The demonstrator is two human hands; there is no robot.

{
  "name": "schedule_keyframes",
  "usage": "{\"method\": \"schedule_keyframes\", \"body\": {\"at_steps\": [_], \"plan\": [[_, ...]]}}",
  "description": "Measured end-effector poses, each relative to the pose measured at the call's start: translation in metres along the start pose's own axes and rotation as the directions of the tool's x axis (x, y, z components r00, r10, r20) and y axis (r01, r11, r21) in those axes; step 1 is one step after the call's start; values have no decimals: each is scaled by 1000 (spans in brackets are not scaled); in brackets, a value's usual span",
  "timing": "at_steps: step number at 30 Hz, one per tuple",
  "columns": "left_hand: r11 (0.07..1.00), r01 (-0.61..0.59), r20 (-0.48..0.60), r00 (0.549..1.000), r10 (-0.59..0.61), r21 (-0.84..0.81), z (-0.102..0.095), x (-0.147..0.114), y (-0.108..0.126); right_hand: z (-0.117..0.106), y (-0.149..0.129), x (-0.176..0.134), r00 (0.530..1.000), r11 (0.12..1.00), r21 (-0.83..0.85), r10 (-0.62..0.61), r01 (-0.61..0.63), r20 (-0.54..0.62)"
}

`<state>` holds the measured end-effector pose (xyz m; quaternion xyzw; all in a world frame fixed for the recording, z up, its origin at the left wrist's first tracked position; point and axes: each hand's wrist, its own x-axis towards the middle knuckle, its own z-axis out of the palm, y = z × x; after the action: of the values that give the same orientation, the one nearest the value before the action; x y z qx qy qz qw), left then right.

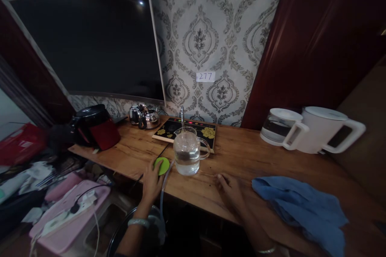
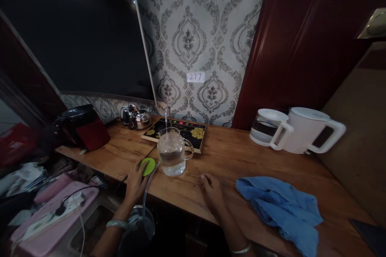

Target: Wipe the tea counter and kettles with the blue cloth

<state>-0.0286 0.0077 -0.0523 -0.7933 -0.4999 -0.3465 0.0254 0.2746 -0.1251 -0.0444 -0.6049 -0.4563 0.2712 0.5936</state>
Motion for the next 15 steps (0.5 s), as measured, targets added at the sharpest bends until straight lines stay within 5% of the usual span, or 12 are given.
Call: {"method": "schedule_keyframes", "body": {"at_steps": [15], "plan": [[1000,1,-9,1000,-1,-30,-2,1,2,0,-1,1,1000,1000,0,5,-5,4]]}}
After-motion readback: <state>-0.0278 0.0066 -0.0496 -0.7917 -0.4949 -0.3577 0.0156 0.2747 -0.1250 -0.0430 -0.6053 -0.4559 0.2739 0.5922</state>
